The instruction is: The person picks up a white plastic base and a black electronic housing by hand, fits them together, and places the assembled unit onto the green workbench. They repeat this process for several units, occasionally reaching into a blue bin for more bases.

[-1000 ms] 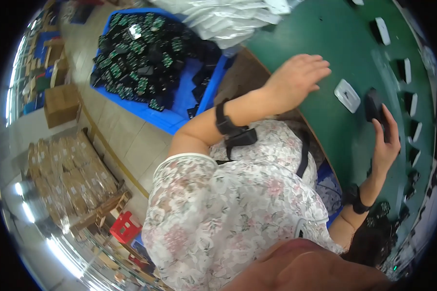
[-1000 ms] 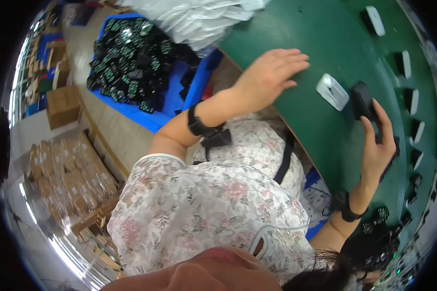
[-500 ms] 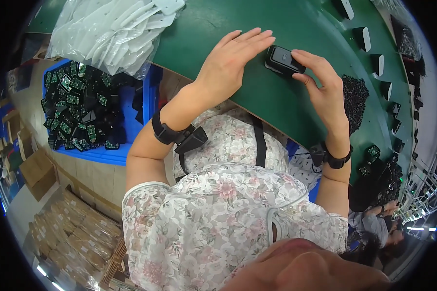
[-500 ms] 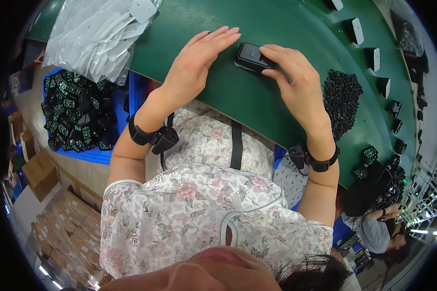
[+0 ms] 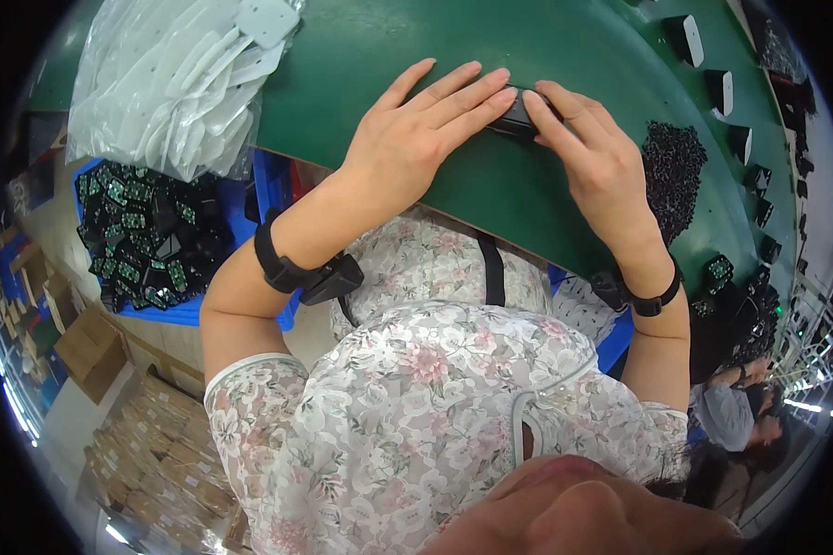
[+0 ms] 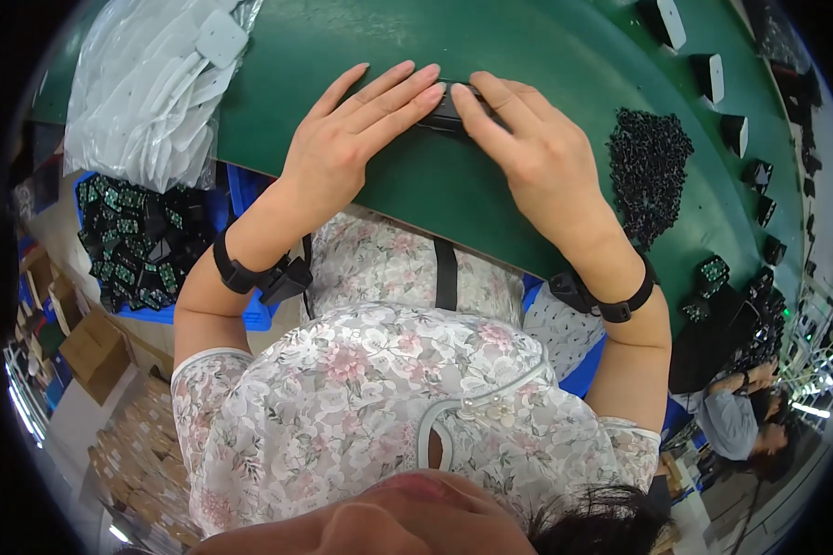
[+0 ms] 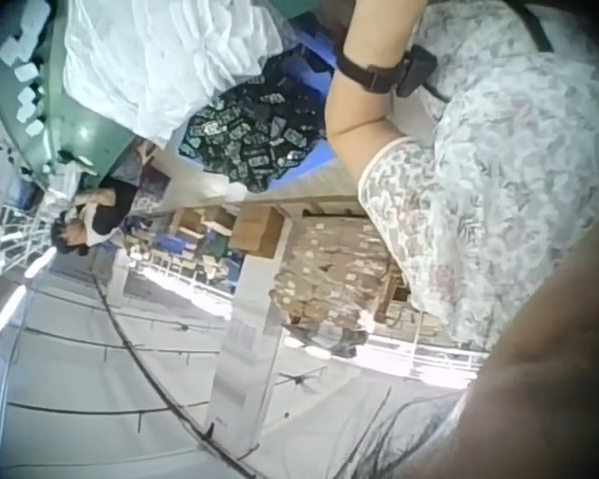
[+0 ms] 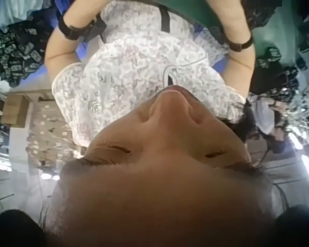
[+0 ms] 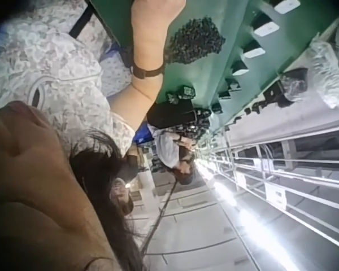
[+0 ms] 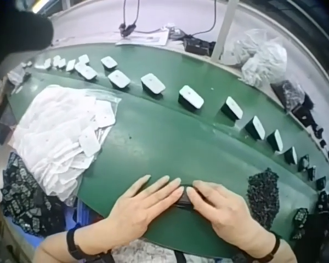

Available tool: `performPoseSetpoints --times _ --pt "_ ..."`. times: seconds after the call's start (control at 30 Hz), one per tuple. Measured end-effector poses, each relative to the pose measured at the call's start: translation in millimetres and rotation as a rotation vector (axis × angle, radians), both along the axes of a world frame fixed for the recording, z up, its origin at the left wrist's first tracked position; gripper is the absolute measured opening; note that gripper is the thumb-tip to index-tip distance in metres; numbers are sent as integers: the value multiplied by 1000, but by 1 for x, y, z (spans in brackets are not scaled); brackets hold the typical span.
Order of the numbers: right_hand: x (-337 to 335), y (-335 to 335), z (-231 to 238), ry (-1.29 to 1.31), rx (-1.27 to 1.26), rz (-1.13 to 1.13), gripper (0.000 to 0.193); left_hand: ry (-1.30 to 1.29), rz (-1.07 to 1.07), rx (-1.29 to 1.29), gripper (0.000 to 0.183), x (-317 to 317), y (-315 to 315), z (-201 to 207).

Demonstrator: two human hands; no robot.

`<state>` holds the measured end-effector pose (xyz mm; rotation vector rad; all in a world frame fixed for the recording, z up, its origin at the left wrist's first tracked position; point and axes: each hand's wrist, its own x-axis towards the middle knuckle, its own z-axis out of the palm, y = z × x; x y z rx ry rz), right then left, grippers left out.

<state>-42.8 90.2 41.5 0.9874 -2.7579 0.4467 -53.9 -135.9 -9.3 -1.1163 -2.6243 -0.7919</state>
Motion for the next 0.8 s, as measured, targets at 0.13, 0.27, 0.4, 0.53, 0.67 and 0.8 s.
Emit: performPoseSetpoints --times 0.13,0.27,0.4,0.53,0.67,0.8 --pt "10 -7 -4 94 67 -19 43 17 -34 -62 53 3 -4 4" --pt "17 -13 -4 86 64 -55 41 19 -69 -126 54 8 -8 10" --pt "12 -4 -8 -29 -106 -50 44 8 -63 -118 53 11 -7 8" --pt "14 -9 -3 -48 -107 -113 44 -1 -55 -105 51 11 -5 9" --pt "9 -6 -4 -77 -141 -125 42 21 -37 -28 50 0 -3 1" --pt "1 1 -5 -102 -175 -86 43 51 -21 -6 51 -7 1 0"
